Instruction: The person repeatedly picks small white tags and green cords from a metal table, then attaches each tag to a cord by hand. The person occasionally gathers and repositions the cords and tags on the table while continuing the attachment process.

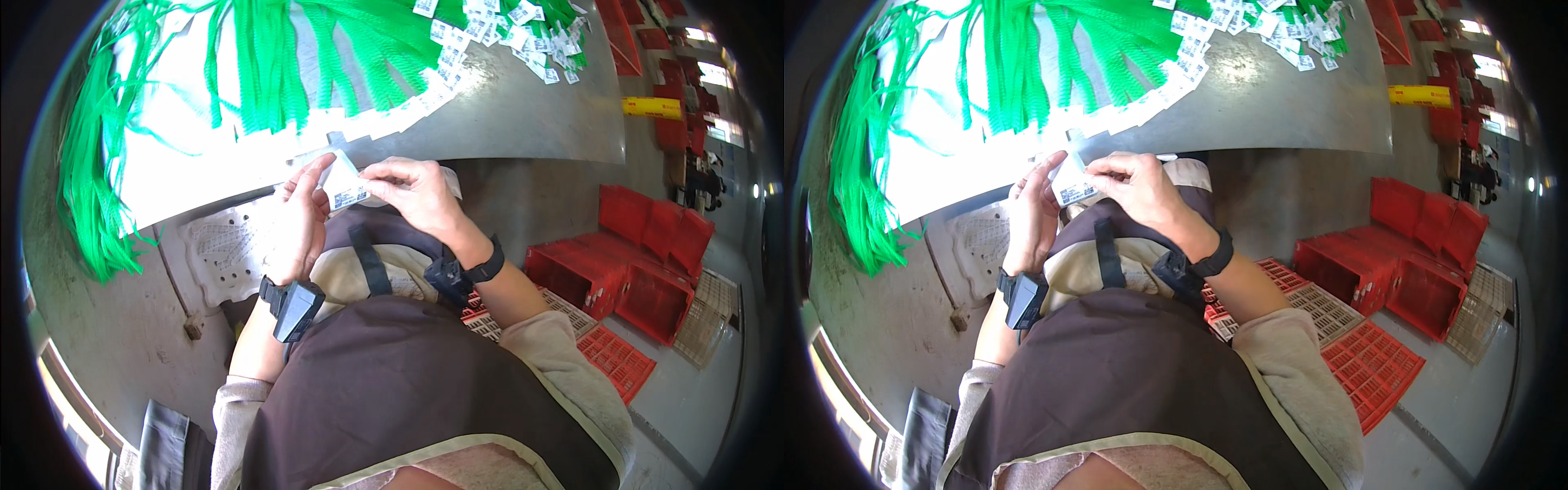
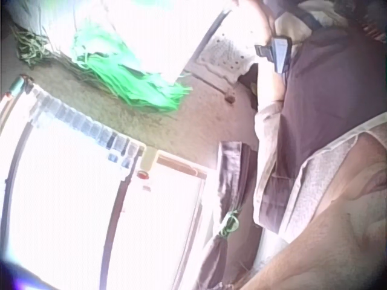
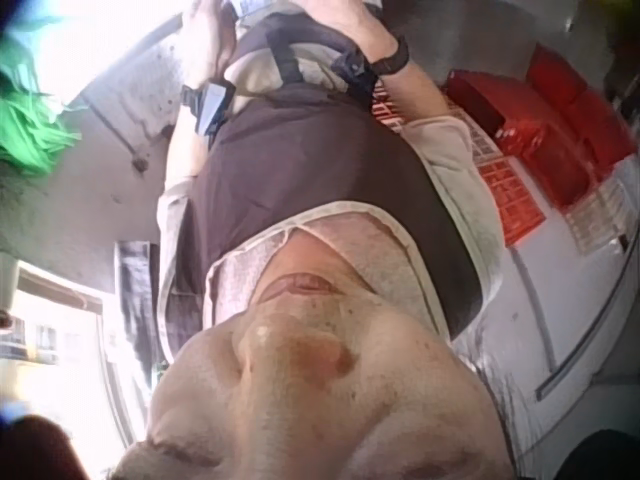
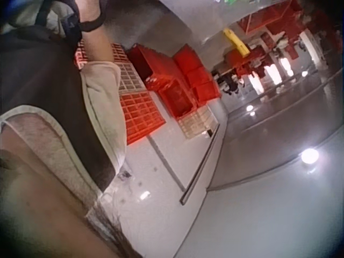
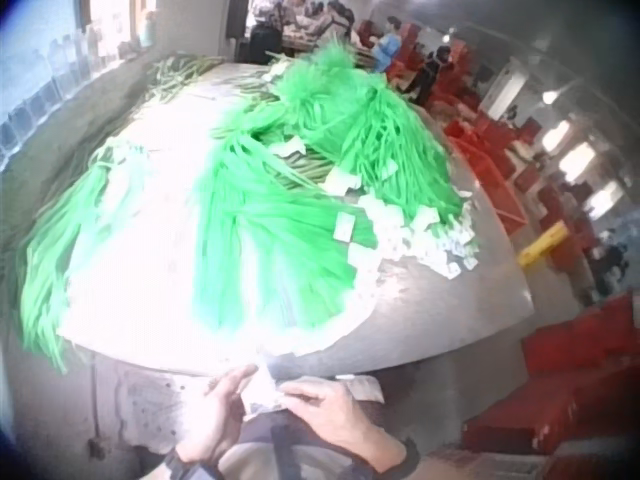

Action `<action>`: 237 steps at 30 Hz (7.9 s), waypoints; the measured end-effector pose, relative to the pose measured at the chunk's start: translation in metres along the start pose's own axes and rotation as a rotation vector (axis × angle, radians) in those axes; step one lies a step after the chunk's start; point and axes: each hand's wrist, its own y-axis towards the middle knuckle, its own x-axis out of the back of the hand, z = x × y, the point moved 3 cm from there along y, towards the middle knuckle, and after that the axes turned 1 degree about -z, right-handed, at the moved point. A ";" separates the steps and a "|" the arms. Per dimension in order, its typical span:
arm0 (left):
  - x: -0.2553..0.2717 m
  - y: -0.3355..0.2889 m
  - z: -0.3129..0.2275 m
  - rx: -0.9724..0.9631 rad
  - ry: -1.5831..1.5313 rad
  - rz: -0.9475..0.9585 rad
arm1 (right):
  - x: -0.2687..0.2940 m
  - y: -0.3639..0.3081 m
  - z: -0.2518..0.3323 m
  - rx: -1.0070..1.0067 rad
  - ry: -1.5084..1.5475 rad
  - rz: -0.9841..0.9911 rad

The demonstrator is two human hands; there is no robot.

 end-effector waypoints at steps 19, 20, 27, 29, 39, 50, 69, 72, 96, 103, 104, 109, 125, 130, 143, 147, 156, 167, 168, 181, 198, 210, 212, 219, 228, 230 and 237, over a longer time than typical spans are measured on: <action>-0.067 0.062 0.013 -0.026 0.621 0.061 | 0.106 0.053 -0.037 0.027 0.091 -0.376; -0.071 0.068 0.013 -0.021 0.671 0.056 | 0.105 0.056 -0.045 -0.002 0.177 -0.366; -0.079 0.087 0.022 0.063 0.576 0.087 | 0.083 0.079 -0.059 -0.004 0.073 -0.350; -0.078 0.087 0.024 0.075 0.527 0.163 | 0.066 0.087 -0.054 0.055 -0.189 -0.305; -0.079 0.081 0.013 0.034 0.523 0.191 | 0.081 0.105 -0.028 0.068 -0.343 -0.348; -0.085 0.088 0.042 0.067 0.784 0.322 | 0.119 0.124 -0.031 0.235 -0.654 -0.318; -0.075 0.076 0.048 0.063 0.882 0.424 | 0.101 0.105 -0.065 -0.119 -0.230 -0.202; -0.074 0.075 0.048 0.068 0.902 0.424 | 0.111 0.105 -0.066 -0.077 -0.389 -0.148; 0.010 -0.009 -0.005 -0.157 0.640 0.326 | 0.107 0.106 -0.054 0.178 -0.542 -0.185; 0.031 -0.032 -0.013 -0.425 0.405 0.099 | 0.126 0.116 -0.074 -0.051 -0.513 -0.185; 0.035 -0.032 -0.012 -0.375 0.425 0.085 | 0.126 0.117 -0.079 -0.048 -0.467 -0.165; 0.058 -0.047 -0.025 -0.260 0.366 0.067 | 0.134 0.124 -0.081 0.045 -0.613 -0.140; 0.054 -0.027 -0.022 -0.037 -0.116 0.036 | -0.063 0.000 0.004 0.098 -0.094 0.097; 0.043 -0.020 -0.014 -0.012 -0.029 -0.041 | -0.055 -0.001 0.002 0.083 -0.138 0.031; 0.042 -0.003 0.014 0.097 -0.053 -0.227 | -0.031 0.000 0.001 0.302 -0.358 -0.172; 0.050 0.001 0.022 0.102 -0.063 -0.279 | 0.009 0.032 -0.006 0.234 -0.414 -0.310; 0.055 -0.003 0.027 0.027 0.061 -0.207 | 0.040 0.101 -0.066 0.167 -0.663 -0.346; 0.033 -0.007 0.017 -0.141 0.135 0.024 | 0.099 0.092 -0.004 0.031 -0.690 -0.332; 0.031 -0.009 0.014 -0.124 0.163 0.041 | 0.108 0.089 0.006 -0.119 -0.853 -0.401; 0.046 -0.021 -0.009 -0.061 -0.140 -0.035 | -0.053 0.015 0.006 0.069 -0.060 0.047; 0.144 -0.024 -0.025 -0.204 -0.241 -0.455 | -0.113 0.118 -0.001 0.371 -0.636 -0.188; 0.110 -0.028 -0.035 -0.261 -0.136 -0.224 | 0.020 0.118 0.075 0.007 -0.735 -0.295; 0.102 -0.029 -0.038 -0.238 -0.241 -0.161 | 0.022 0.103 0.103 0.372 -1.320 -0.574; 0.095 -0.025 -0.040 -0.222 -0.188 -0.196 | -0.090 0.053 0.020 0.251 -0.185 0.250; 0.120 -0.019 -0.047 -0.267 -0.256 -0.265 | -0.133 0.066 0.032 0.082 -0.241 0.278; 0.126 -0.021 -0.049 -0.268 -0.274 -0.278 | -0.142 0.069 0.032 0.134 -0.220 0.267; 0.154 -0.018 -0.056 -0.316 -0.354 -0.503 | -0.156 0.096 0.036 0.674 -0.549 0.244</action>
